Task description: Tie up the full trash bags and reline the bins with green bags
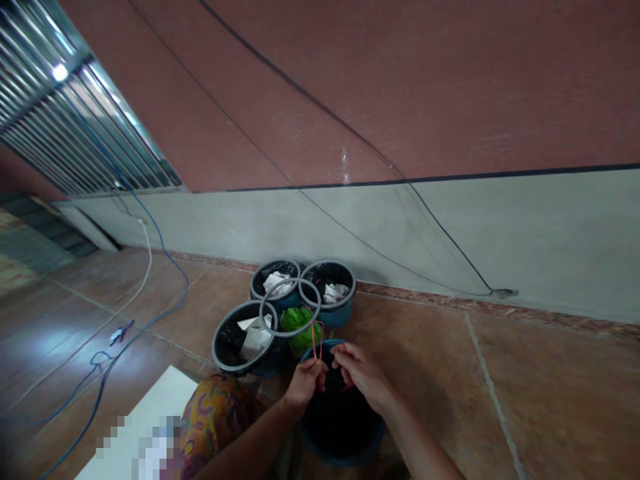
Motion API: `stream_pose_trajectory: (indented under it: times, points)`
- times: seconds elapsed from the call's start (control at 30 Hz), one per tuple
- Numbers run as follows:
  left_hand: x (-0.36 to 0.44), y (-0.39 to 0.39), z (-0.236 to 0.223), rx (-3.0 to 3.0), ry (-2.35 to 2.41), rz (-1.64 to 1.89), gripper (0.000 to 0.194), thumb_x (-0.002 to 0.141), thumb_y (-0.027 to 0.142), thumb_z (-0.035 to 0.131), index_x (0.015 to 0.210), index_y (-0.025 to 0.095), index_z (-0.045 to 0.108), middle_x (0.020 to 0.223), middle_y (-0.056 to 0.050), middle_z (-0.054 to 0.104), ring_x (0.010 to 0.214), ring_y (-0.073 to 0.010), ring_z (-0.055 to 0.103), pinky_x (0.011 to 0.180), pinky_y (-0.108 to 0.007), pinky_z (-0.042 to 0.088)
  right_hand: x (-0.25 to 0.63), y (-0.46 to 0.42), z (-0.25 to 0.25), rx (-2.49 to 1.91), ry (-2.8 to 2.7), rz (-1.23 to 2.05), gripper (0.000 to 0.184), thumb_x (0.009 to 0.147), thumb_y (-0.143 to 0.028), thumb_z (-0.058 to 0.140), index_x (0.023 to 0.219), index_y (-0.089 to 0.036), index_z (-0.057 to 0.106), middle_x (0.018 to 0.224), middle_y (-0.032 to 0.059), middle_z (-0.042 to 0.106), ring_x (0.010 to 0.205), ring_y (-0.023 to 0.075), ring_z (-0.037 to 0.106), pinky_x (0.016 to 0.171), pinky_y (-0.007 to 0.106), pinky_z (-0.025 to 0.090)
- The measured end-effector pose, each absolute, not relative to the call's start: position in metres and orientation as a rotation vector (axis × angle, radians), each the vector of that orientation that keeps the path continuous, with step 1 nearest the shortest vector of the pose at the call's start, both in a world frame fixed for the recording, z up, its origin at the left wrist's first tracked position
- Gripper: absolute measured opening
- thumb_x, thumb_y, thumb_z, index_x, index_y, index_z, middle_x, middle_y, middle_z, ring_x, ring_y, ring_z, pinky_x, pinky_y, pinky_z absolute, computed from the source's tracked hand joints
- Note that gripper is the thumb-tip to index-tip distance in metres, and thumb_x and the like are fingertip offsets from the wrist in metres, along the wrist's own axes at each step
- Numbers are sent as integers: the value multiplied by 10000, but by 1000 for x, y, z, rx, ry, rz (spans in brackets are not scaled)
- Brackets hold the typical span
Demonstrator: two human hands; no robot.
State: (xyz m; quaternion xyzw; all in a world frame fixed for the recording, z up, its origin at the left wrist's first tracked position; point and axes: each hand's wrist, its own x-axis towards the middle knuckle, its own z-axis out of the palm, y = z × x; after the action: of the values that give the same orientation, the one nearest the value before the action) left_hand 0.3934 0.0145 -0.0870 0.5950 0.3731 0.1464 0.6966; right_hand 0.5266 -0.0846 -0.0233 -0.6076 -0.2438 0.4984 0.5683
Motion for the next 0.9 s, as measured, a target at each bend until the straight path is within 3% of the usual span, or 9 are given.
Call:
stream_pose_trajectory:
  times: [0.13, 0.23, 0.3, 0.43, 0.53, 0.63, 0.73, 0.9]
  points:
    - [399, 2, -85, 1700, 599, 158, 383, 852, 503, 496, 633, 189, 513, 582, 11, 489, 546, -110, 428, 561, -264, 324, 512, -75, -7, -1174, -633, 1320, 413, 766, -560, 656, 947, -189, 667, 811, 7, 630, 697, 114, 553, 654, 257, 429]
    - [396, -7, -75, 1843, 482, -4, 222, 811, 323, 518, 632, 193, 522, 629, 5, 513, 604, -126, 442, 612, -276, 336, 511, -69, -9, -1123, -510, 1288, 388, 713, -541, 727, 871, -189, 682, 870, 36, 650, 834, 150, 593, 786, 290, 464]
    - [393, -11, -67, 1840, 454, -64, 170, 779, 291, 535, 641, 192, 535, 625, 19, 491, 608, -121, 412, 607, -268, 322, 511, -66, -14, -1083, -448, 1272, 379, 691, -528, 753, 857, -195, 684, 900, 46, 659, 883, 166, 604, 853, 318, 469]
    - [391, -12, -59, 1767, 418, -19, 276, 836, 420, 513, 726, 183, 601, 638, 25, 483, 614, -117, 407, 609, -261, 319, 514, -67, -23, -1158, -533, 1261, 384, 729, -558, 708, 865, -199, 686, 921, 45, 671, 900, 171, 612, 870, 322, 468]
    - [392, -8, -62, 1686, 484, 24, 489, 872, 594, 417, 734, 175, 628, 624, 4, 512, 600, -128, 440, 617, -277, 333, 519, -70, -28, -1444, -666, 1217, 421, 758, -616, 627, 798, -198, 660, 773, 15, 644, 755, 160, 590, 731, 298, 470]
    - [392, -2, -66, 1591, 592, 76, 588, 805, 718, 437, 687, 174, 626, 583, 3, 501, 579, -130, 420, 605, -282, 316, 528, -75, -36, -1556, -732, 1199, 429, 797, -624, 546, 773, -203, 627, 718, -2, 618, 679, 150, 573, 648, 279, 452]
    - [390, 5, -66, 1472, 677, 138, 595, 751, 746, 492, 668, 173, 631, 557, 9, 497, 560, -120, 388, 596, -279, 289, 533, -80, -46, -1598, -899, 1158, 381, 842, -555, 498, 768, -201, 616, 721, 3, 632, 657, 142, 581, 620, 264, 429]
    - [388, 12, -63, 1343, 738, 160, 577, 707, 734, 561, 629, 165, 616, 548, 6, 530, 520, -96, 363, 565, -268, 239, 531, -83, -49, -1886, -1168, 1034, 321, 861, -336, 436, 591, -206, 549, 557, -2, 576, 528, 124, 509, 540, 266, 317]
